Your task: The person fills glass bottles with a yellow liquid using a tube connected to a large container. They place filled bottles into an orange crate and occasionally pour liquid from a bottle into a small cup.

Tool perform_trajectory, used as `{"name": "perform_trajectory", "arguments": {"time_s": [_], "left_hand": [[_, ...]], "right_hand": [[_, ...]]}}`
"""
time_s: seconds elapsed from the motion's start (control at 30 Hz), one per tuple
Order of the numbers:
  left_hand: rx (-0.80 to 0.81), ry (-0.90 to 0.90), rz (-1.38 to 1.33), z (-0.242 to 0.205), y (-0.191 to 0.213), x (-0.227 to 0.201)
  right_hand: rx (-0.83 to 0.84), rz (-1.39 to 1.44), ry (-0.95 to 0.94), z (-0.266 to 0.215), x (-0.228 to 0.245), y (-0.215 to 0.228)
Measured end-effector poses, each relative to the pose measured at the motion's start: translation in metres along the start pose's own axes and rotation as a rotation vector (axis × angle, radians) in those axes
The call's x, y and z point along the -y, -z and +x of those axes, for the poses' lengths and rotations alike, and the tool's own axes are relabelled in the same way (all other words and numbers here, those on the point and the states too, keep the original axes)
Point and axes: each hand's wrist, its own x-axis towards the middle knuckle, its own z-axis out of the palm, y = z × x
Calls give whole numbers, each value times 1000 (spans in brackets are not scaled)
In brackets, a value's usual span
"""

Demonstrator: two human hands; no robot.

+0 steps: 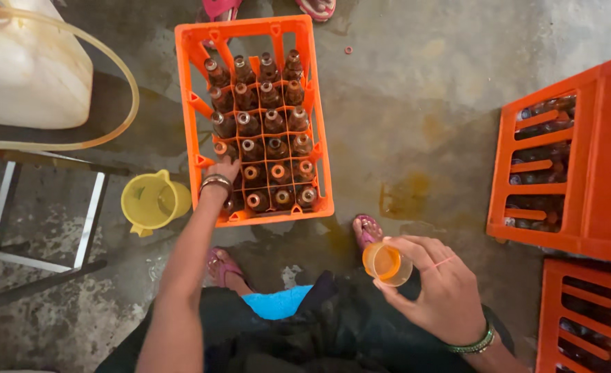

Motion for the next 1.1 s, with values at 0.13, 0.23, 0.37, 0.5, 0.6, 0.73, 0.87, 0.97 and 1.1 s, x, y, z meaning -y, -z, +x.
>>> {"name": "perform_trajectory", "arguments": {"time_s": [0.13, 0.23, 0.37, 0.5, 0.6, 0.73, 0.87, 0.97, 1.1], "left_hand": [[31, -7, -43, -8, 20, -5], [33, 5, -88, -22, 45, -11], [1, 5, -173, -44, 71, -15], [23, 47, -203, -54, 86, -18], [31, 26, -173, -52, 88, -18], [25, -23, -166, -52, 103, -11], [25, -52, -347, -67, 153, 1], [74, 12, -264, -87, 210, 14], [-68, -112, -211, -110, 290, 27]], "right_hand": [[24, -21, -23, 1, -1, -3], [29, -31, -12, 4, -5, -4], [40, -41, -18, 0, -5, -5], [26, -38, 0, 2, -5, -4], [50, -43, -9, 1, -5, -4], [49, -46, -9, 2, -6, -4], [33, -43, -14, 5, -9, -2], [31, -34, -16, 4, -8, 0], [-7, -37, 9, 4, -3, 4]]}}
